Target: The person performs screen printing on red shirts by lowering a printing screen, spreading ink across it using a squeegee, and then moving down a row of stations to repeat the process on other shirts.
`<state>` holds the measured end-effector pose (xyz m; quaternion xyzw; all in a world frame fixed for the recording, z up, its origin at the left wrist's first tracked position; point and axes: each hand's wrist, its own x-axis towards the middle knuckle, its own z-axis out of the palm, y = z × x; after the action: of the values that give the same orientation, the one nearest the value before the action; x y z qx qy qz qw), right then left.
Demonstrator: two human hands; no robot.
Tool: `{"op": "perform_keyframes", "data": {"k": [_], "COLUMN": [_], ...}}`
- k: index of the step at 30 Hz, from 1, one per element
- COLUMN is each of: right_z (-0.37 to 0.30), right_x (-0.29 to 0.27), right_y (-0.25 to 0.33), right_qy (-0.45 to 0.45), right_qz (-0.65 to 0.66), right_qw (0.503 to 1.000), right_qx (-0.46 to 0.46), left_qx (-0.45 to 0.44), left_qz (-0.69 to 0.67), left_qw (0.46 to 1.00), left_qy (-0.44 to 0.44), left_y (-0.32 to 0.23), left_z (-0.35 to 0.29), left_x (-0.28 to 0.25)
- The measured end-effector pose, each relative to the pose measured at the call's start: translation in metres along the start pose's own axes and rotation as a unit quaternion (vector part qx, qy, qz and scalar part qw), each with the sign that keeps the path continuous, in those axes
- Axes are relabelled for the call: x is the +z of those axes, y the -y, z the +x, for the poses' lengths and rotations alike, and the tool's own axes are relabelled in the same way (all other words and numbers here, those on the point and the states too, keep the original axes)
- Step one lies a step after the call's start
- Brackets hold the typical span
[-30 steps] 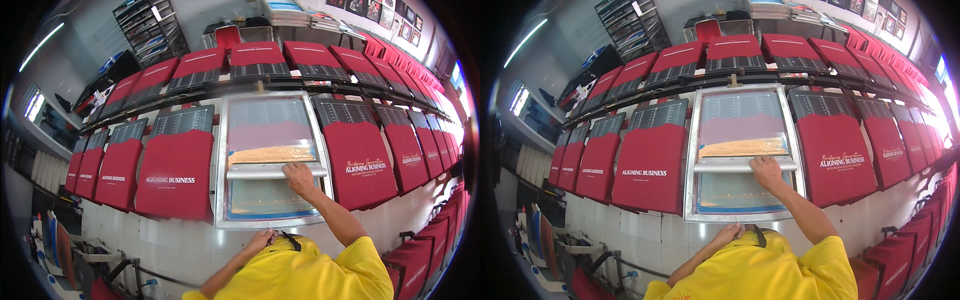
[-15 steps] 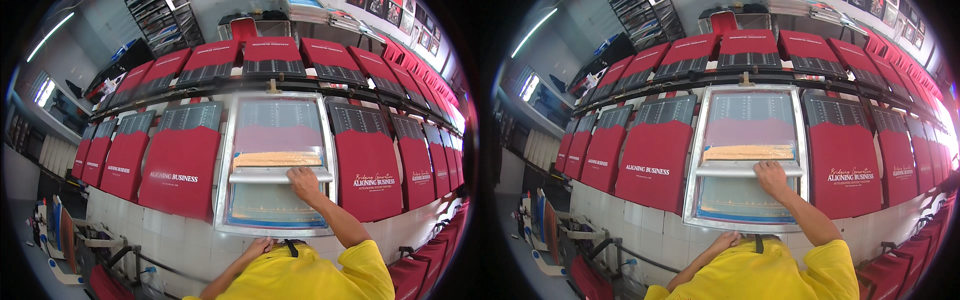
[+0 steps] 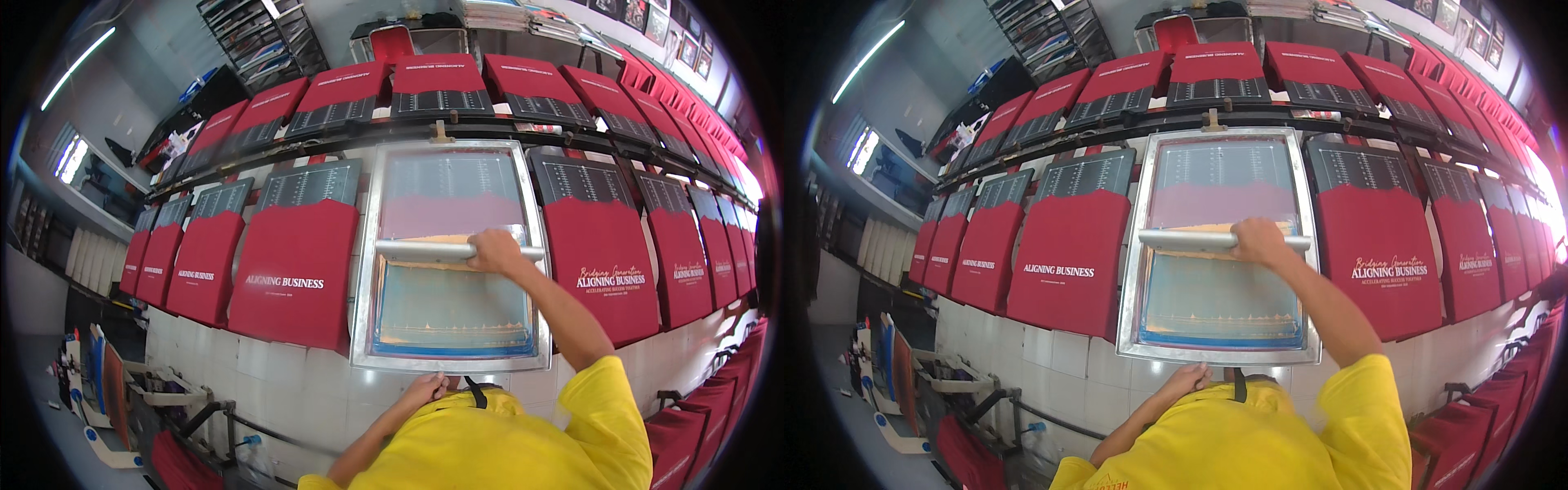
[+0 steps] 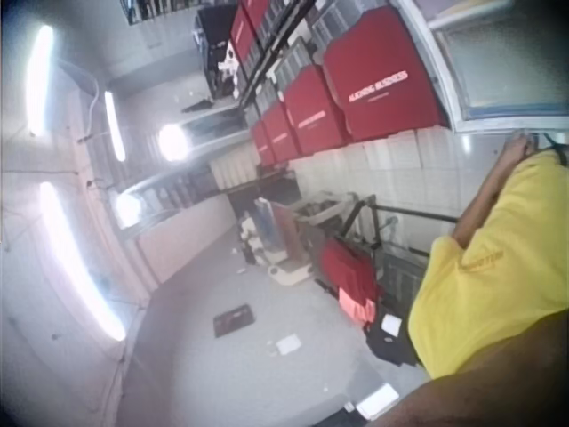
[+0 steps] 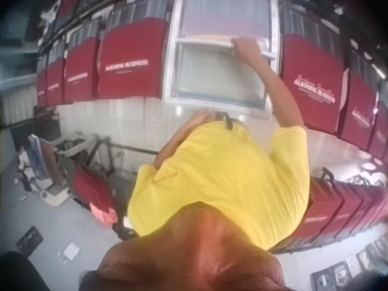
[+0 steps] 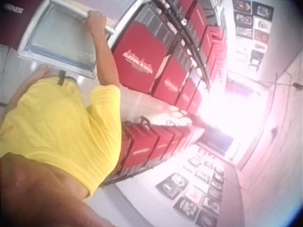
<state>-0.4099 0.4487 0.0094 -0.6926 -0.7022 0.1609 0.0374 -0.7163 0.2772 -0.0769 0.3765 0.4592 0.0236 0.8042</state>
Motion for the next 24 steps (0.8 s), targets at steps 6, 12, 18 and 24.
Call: {"op": "perform_keyframes", "data": {"k": [6, 12, 18, 24], "right_z": [-0.014, -0.155, -0.173, -0.169], "right_x": [0.005, 0.068, 0.084, 0.070], "right_y": [-0.018, 0.067, 0.077, 0.075], "right_qy": [0.090, -0.100, -0.138, -0.118], "right_qz": [0.135, -0.050, -0.082, -0.061], "right_qw": [0.986, 0.990, 0.984, 0.990], "right_qx": [-0.039, -0.082, -0.072, -0.056], "left_qx": [0.003, 0.004, 0.041, 0.454], "left_qz": [-0.002, -0.064, -0.004, 0.549], "left_qw": [1.000, 0.997, 0.998, 0.657], "left_qy": [0.020, 0.052, 0.045, -0.248], "left_y": [-0.002, 0.003, -0.007, -0.096], "left_z": [0.005, 0.002, -0.010, -0.084], "left_x": [-0.005, -0.005, 0.000, -0.018]}}
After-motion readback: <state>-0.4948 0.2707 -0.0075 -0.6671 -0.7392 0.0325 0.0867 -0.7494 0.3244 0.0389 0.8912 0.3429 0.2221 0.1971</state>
